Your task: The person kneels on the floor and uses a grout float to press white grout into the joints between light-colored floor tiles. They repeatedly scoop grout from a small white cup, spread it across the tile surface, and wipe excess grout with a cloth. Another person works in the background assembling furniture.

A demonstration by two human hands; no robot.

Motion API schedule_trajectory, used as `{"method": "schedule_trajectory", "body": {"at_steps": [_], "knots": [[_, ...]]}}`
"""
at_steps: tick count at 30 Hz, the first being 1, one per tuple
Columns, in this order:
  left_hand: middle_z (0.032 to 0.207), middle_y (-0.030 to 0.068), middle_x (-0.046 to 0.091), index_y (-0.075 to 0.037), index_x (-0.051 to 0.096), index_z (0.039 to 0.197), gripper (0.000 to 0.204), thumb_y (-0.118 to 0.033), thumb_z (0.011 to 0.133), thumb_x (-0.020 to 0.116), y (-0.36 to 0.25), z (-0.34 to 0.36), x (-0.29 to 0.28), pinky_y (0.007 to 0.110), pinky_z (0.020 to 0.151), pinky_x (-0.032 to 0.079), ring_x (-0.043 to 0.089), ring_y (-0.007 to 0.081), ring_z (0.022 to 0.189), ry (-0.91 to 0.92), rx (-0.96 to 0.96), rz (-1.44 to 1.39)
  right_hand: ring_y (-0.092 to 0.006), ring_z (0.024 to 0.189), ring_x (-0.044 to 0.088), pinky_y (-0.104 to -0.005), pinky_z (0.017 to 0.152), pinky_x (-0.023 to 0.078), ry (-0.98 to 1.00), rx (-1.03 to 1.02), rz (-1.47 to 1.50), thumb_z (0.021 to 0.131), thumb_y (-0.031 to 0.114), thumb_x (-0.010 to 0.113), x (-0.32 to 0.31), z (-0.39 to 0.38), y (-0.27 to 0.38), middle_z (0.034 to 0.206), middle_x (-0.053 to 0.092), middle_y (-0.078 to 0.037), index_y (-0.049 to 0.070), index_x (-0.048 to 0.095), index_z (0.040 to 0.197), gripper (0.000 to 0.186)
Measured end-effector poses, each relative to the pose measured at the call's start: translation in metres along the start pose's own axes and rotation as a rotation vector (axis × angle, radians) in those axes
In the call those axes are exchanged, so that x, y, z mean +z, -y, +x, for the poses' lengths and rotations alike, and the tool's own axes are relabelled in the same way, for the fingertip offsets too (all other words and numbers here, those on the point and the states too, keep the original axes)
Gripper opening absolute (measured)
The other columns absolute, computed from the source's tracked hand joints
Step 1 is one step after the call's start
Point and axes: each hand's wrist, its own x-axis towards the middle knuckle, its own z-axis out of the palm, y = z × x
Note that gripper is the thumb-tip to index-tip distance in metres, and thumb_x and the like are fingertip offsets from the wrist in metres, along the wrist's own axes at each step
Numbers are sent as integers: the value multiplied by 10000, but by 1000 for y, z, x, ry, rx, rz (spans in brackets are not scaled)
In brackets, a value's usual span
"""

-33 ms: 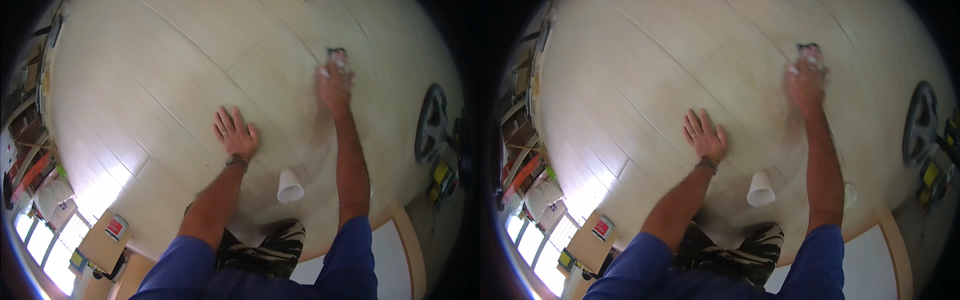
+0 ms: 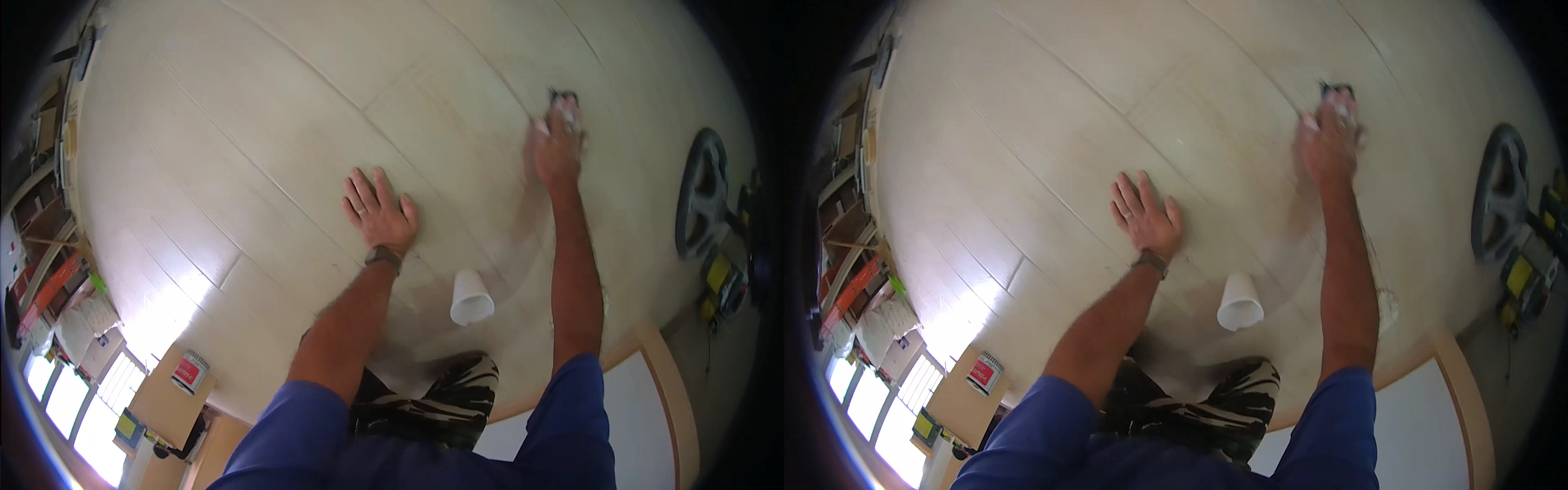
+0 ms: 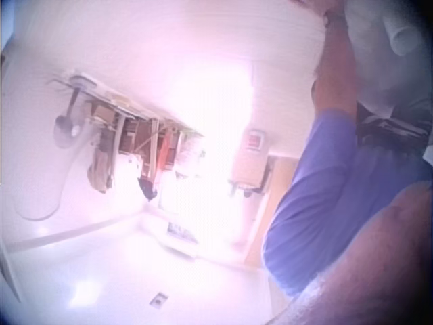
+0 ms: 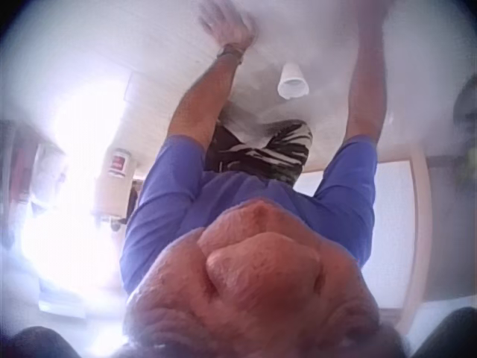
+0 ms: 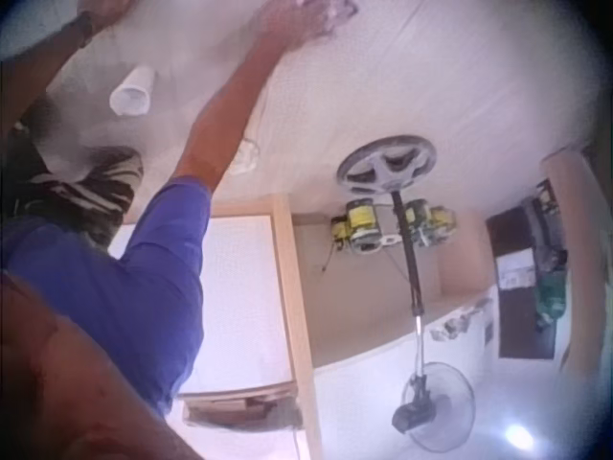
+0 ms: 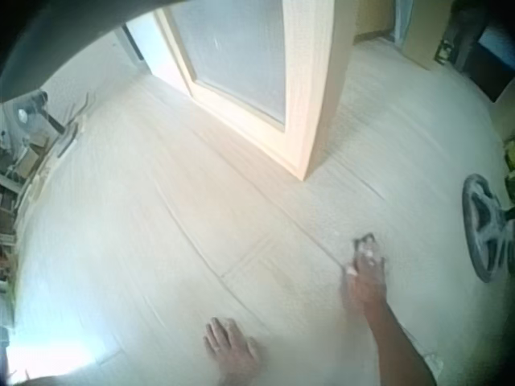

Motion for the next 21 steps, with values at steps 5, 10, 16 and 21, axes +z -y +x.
{"method": "schedule_trajectory", "body": {"at_steps": [5,10,16,21], "knots": [[1494,212,132,-71,265,1418,657,-347,850,446,3,5,7,533,1096,52,85,371,1388,-76,6,36,-328,1377,194,-538,1077,168,103,245,-2,938,356,422,-6,-194,-76,1500,181,-161,42,233,1427,611],[1483,210,182,-72,291,1407,643,-368,854,434,7,8,18,535,1096,91,111,368,1387,-190,57,50,-380,1334,258,-522,1070,195,283,355,229,923,301,469,-25,-342,-100,1468,241,-196,27,319,1389,561],[1484,200,175,-96,259,1415,614,-360,876,386,-9,4,9,517,1100,105,124,350,1383,-192,47,51,-440,1297,282,-531,1058,218,-112,676,178,899,357,497,-18,-383,-162,1431,274,-255,29,381,1355,574],[1492,184,163,-111,234,1427,600,-366,897,353,-9,2,12,495,1101,109,122,341,1384,-186,51,83,-437,1332,212,-567,1056,190,-109,791,-7,864,513,475,6,-352,-214,1447,228,-268,41,333,1387,718]]}}
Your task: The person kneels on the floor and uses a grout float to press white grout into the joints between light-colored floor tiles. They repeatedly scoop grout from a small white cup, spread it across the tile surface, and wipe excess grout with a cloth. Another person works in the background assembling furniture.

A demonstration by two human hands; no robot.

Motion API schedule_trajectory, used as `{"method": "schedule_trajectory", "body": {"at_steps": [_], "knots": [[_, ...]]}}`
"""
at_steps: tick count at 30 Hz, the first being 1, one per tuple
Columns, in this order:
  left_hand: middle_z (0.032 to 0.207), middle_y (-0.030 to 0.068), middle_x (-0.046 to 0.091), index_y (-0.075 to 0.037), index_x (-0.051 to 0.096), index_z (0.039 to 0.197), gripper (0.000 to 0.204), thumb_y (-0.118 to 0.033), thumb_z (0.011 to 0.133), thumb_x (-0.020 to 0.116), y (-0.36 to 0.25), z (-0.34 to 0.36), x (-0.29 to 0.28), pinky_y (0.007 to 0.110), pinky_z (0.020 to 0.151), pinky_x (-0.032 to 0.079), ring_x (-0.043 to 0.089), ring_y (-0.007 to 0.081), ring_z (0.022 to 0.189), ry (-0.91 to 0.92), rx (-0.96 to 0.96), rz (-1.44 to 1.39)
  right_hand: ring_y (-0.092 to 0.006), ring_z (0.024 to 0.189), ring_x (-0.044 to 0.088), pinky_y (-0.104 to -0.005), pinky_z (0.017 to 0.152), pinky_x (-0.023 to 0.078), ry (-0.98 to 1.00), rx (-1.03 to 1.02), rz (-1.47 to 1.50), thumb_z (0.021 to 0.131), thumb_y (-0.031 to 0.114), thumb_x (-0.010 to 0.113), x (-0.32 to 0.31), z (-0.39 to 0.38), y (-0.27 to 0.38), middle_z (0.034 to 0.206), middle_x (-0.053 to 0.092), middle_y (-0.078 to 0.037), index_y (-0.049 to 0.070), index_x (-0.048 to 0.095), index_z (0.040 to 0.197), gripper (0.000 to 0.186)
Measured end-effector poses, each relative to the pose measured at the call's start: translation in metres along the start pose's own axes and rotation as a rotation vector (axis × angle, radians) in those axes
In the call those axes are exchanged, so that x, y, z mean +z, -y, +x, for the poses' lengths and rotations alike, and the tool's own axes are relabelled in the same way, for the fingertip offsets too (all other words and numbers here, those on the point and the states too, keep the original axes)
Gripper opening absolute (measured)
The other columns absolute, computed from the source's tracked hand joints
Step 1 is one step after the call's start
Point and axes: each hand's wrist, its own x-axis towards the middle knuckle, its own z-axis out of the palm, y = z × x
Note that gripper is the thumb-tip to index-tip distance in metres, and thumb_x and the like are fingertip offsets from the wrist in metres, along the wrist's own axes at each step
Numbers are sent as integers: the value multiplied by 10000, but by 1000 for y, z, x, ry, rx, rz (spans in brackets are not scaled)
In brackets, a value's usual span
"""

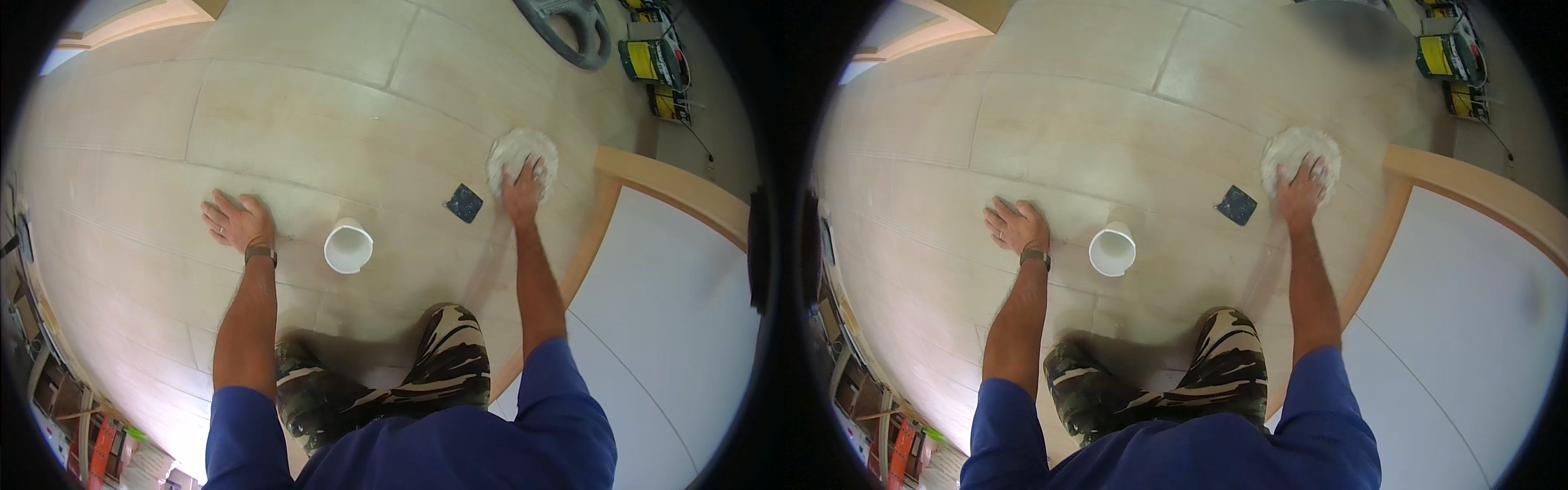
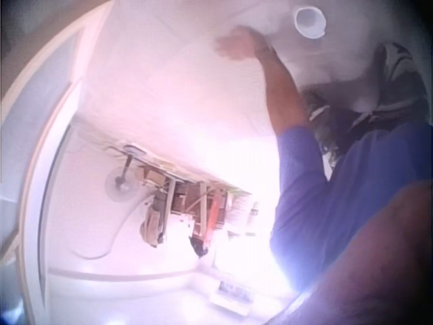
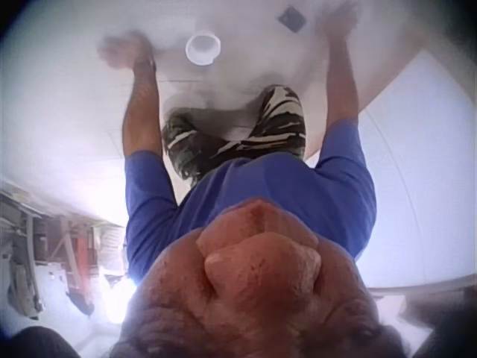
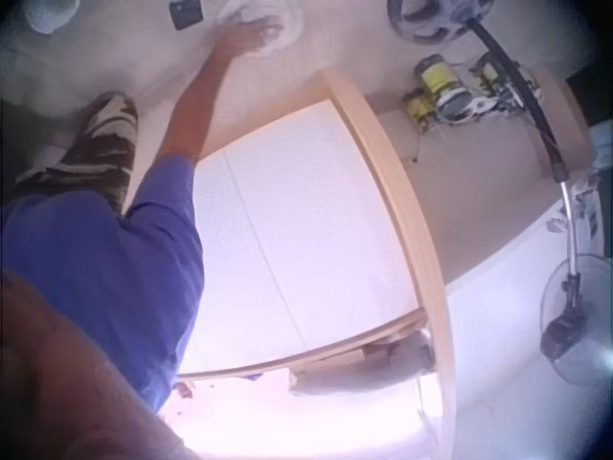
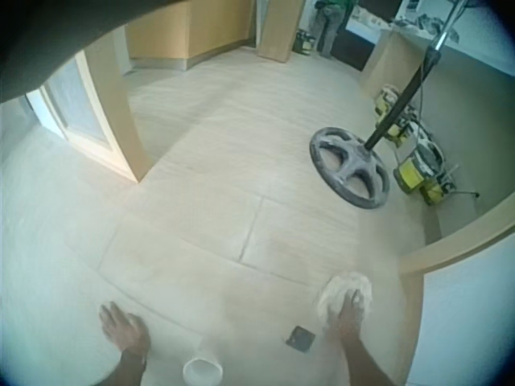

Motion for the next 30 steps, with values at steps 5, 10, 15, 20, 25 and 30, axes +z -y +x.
{"method": "schedule_trajectory", "body": {"at_steps": [5,10,15,20,25,30], "knots": [[1489,192,165,-107,242,1424,601,-362,892,353,4,-5,1,495,1101,111,133,348,1380,10,8,28,-412,1356,167,-548,1088,111,44,202,-7,880,581,374,18,117,70,1449,259,-238,18,308,1397,768],[1488,203,162,-96,239,1425,604,-362,896,354,10,-1,1,494,1100,116,135,354,1379,-10,11,56,-349,1386,136,-572,1087,54,-11,-349,55,889,512,393,19,115,282,1491,223,-145,93,304,1410,675],[1488,201,166,-95,254,1422,606,-383,899,353,7,-1,4,497,1094,128,149,359,1372,-17,24,3,-297,1383,185,-563,1092,85,54,-630,223,920,431,374,17,133,286,1487,234,-141,89,341,1393,584],[1481,205,186,-91,268,1418,606,-386,896,357,-5,-1,13,503,1090,135,165,367,1365,-26,57,-15,-345,1340,251,-525,1090,166,-213,-211,-259,935,412,395,52,149,21,1411,353,-179,18,379,1349,572],[1472,201,215,-91,285,1410,595,-378,894,357,11,2,9,516,1087,138,174,356,1366,-70,20,39,-370,1331,264,-518,1076,206,-160,149,-45,920,436,402,37,134,-51,1421,332,-205,-7,437,1305,588],[1485,201,183,-69,274,1412,603,-361,894,370,-2,-3,16,521,1092,110,139,367,1376,-6,57,17,-400,1275,352,-503,1083,201,-276,-107,-216,899,462,410,71,200,4,1347,425,-236,7,443,1308,613]]}}
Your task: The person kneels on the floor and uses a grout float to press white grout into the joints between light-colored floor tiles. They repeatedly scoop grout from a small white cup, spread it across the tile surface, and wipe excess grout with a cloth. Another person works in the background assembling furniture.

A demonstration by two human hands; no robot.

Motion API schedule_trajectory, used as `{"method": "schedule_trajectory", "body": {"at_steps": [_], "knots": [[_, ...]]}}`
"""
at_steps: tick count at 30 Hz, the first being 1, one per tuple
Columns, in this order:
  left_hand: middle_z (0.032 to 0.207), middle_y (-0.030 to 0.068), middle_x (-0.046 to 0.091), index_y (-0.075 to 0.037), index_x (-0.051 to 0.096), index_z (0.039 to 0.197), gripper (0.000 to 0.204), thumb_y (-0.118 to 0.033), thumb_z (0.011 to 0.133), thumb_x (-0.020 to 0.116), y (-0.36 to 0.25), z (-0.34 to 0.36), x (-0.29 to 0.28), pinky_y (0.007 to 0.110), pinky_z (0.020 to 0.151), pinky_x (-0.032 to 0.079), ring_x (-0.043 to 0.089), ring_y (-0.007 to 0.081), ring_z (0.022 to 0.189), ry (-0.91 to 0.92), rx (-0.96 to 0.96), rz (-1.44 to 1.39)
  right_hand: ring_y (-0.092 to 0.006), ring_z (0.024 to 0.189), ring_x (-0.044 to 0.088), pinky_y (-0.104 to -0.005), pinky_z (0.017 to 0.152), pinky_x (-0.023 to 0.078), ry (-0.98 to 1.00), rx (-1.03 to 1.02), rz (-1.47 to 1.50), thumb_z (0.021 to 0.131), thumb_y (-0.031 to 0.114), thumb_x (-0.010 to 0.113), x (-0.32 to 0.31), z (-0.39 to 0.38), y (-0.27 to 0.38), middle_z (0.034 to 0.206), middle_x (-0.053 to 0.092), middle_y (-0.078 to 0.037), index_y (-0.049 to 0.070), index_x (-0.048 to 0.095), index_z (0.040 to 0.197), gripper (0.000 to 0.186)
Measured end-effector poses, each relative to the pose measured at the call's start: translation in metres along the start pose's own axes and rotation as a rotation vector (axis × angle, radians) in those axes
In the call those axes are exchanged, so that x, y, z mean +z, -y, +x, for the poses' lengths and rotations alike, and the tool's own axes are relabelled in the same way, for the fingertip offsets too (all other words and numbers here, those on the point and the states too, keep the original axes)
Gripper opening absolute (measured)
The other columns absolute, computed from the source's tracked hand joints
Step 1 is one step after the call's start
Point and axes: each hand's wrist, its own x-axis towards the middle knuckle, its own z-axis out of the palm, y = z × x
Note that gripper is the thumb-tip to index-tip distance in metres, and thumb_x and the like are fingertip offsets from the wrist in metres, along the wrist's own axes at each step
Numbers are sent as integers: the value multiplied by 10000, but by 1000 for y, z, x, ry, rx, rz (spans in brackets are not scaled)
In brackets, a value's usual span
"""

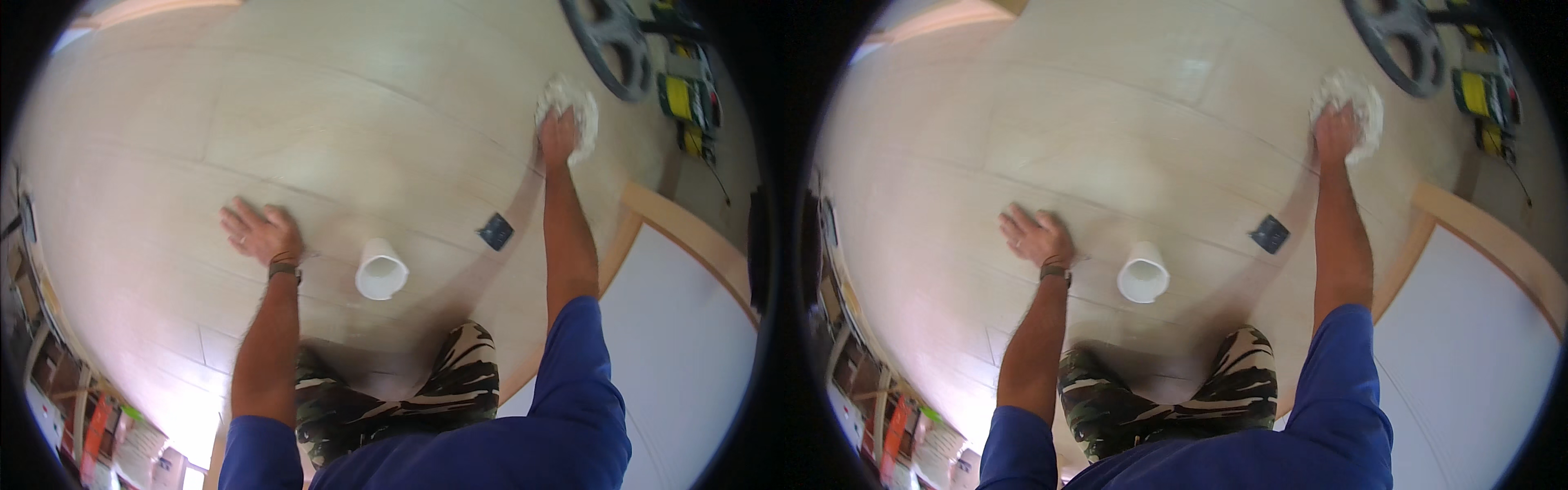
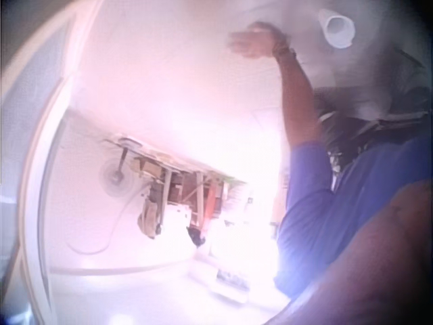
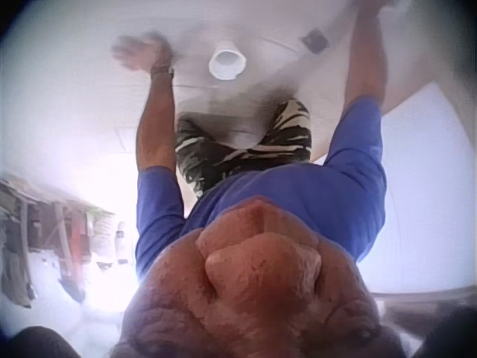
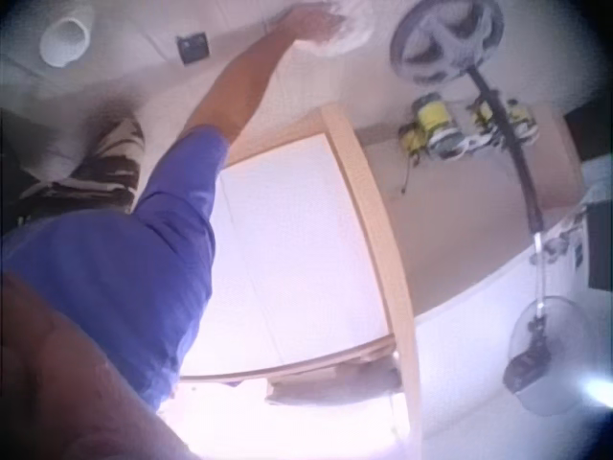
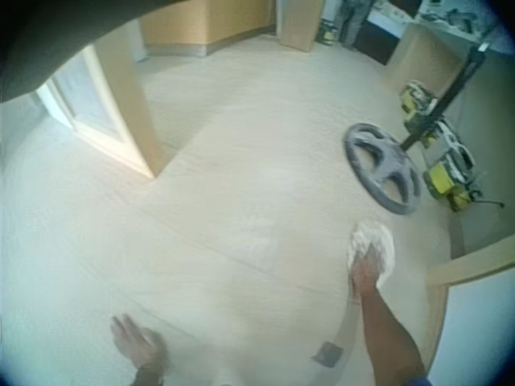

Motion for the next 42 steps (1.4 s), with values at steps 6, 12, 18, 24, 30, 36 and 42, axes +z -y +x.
{"method": "schedule_trajectory", "body": {"at_steps": [6,12,18,24,30,36,42], "knots": [[1489,217,141,-55,266,1416,650,-352,856,410,2,4,-14,530,1097,56,82,375,1388,46,-56,-54,-359,1310,269,-531,1092,149,208,-333,338,901,429,417,-81,22,353,1403,313,-159,135,328,1381,570],[1480,225,159,-45,331,1371,613,-344,844,416,12,4,-18,538,1091,43,79,385,1383,32,-83,-138,-292,1376,209,-535,1095,130,342,-1044,630,894,326,450,-206,-144,453,1470,291,-100,154,427,1342,480],[1492,210,138,-24,438,1217,475,-326,852,416,18,3,-15,535,1092,56,74,372,1387,84,-85,-27,-282,1158,512,-359,997,379,1058,-607,1350,867,226,509,-264,-138,379,1235,551,-173,45,614,1119,327],[1496,202,133,-28,417,1264,525,-327,836,462,21,10,-19,542,1081,114,105,382,1378,140,-35,-136,-365,1228,398,-481,994,368,485,-246,379,821,208,594,-219,-191,122,1383,365,-157,91,451,1305,518],[1502,192,118,-112,250,1424,735,-238,777,576,23,16,-71,526,1069,196,170,397,1354,148,323,-208,-367,1230,389,-466,978,391,597,-204,310,812,180,619,-228,-305,37,1415,330,-135,101,408,1320,556],[1483,210,176,-139,276,1418,728,-262,770,584,19,-8,-63,515,1060,238,226,400,1336,438,571,31,-350,1160,444,-458,944,403,581,-66,428,857,203,551,-224,-347,12,1337,411,-128,69,501,1190,363],[1447,289,186,-84,267,1409,744,-247,766,604,107,-72,-62,466,1061,284,279,454,1293,601,464,46,-353,1034,528,-445,901,419,610,229,695,905,209,468,-240,-371,-28,1133,564,-167,23,546,1074,263]]}}
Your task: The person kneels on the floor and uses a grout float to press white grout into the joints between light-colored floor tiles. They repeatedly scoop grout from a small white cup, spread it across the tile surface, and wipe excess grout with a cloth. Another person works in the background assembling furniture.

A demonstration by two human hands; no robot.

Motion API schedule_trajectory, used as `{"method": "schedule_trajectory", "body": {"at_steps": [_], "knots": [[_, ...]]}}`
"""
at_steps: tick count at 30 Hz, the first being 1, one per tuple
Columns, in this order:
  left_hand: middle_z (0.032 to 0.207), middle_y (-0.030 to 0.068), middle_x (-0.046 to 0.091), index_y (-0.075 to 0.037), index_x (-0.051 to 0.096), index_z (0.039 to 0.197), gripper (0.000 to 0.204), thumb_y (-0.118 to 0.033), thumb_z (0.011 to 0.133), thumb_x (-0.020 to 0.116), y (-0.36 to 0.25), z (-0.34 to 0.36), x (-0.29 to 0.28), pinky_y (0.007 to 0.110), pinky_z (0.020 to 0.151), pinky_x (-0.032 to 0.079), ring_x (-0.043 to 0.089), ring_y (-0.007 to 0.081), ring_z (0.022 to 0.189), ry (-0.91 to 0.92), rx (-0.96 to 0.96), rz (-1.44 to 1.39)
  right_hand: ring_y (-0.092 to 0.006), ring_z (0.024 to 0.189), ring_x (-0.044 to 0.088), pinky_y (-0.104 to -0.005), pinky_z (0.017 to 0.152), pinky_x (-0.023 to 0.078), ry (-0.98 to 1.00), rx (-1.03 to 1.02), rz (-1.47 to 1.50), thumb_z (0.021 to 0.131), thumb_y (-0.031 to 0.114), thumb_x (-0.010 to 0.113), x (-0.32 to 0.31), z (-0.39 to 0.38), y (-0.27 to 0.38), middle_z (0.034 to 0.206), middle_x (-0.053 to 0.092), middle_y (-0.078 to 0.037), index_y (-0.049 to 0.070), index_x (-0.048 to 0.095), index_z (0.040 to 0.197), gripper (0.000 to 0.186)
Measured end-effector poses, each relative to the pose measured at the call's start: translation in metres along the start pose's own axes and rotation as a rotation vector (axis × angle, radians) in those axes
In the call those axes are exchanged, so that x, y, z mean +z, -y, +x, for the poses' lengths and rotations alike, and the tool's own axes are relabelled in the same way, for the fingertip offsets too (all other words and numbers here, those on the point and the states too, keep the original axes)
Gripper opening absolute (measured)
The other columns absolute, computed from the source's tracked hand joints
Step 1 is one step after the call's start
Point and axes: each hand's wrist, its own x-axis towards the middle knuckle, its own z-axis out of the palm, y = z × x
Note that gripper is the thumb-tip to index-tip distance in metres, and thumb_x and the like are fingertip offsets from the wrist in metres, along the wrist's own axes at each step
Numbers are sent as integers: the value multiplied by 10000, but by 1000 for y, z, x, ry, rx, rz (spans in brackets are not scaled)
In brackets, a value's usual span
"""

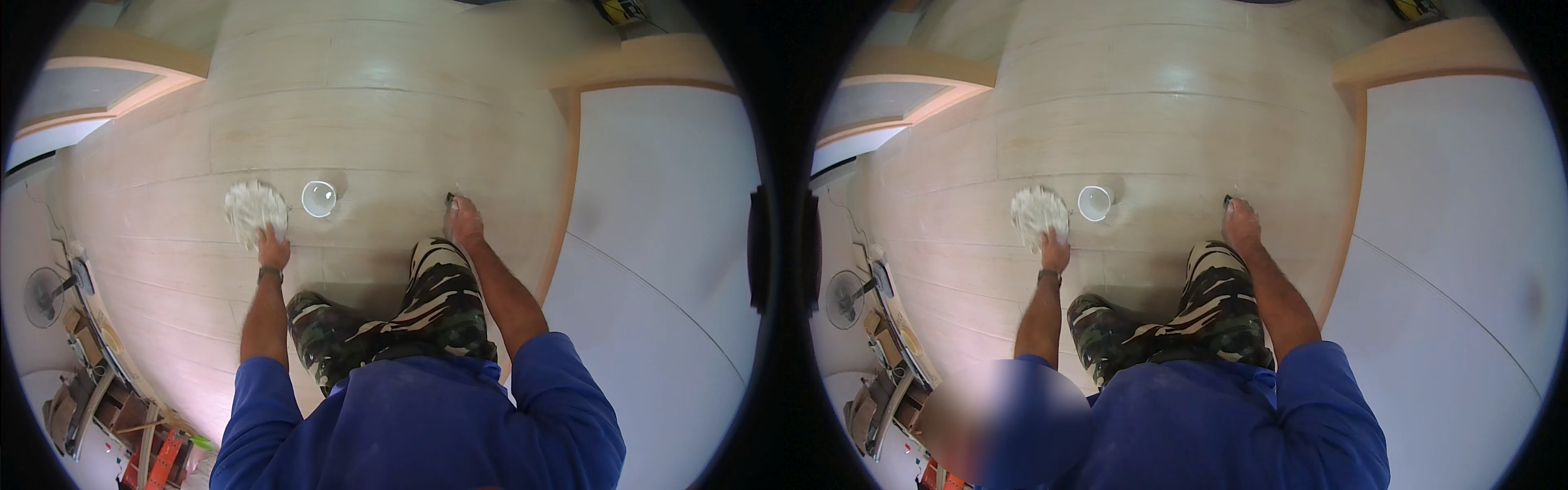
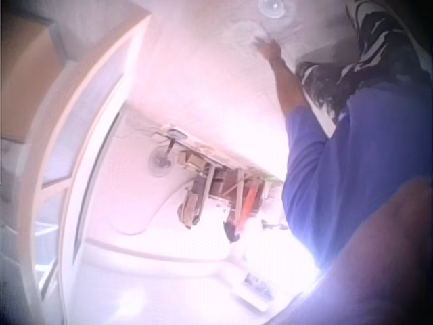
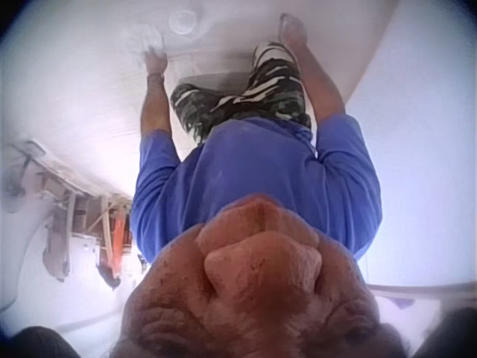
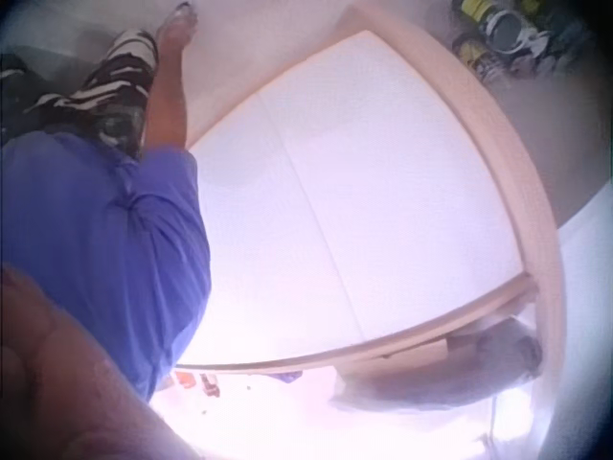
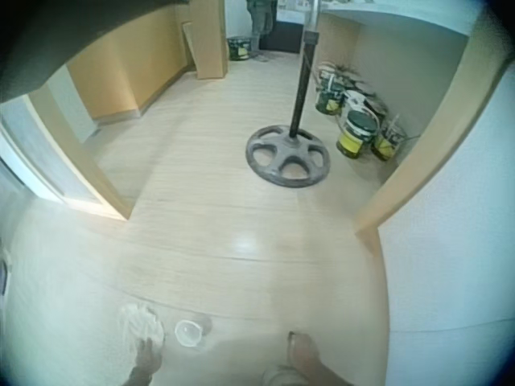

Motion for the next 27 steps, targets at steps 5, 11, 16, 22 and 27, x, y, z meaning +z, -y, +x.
{"method": "schedule_trajectory", "body": {"at_steps": [5,11,16,22,27], "knots": [[1360,333,321,13,384,1332,619,-257,804,563,35,-61,12,417,1069,285,321,447,1271,226,-118,-80,-376,937,574,-437,824,443,-71,115,373,930,235,445,-38,-14,12,1004,608,-206,-31,532,1061,309],[1323,305,401,-48,522,1249,483,-293,832,548,7,-178,-23,426,1038,328,370,404,1257,76,-150,-132,-229,879,599,-373,666,511,199,505,977,894,229,502,-66,-9,13,960,604,-116,5,532,1147,339],[1317,283,423,-41,528,1239,501,-311,819,559,39,-239,-2,426,1040,330,371,390,1262,50,-286,-228,-177,847,591,-327,655,517,513,378,1163,858,176,543,-67,10,19,1021,575,-75,48,510,1200,366],[1265,280,472,-26,433,1310,588,-357,834,532,23,-290,36,428,1016,349,430,396,1205,-75,-489,-688,-142,832,586,-305,623,497,491,35,899,789,155,633,-50,21,140,1004,604,-76,63,534,1185,418],[1207,240,524,-34,435,1297,601,-418,845,531,19,-285,20,431,949,405,499,386,1117,-121,-486,-558,-149,792,596,-300,642,484,420,-92,743,754,151,643,-31,1,258,901,639,-68,44,617,1052,319]]}}
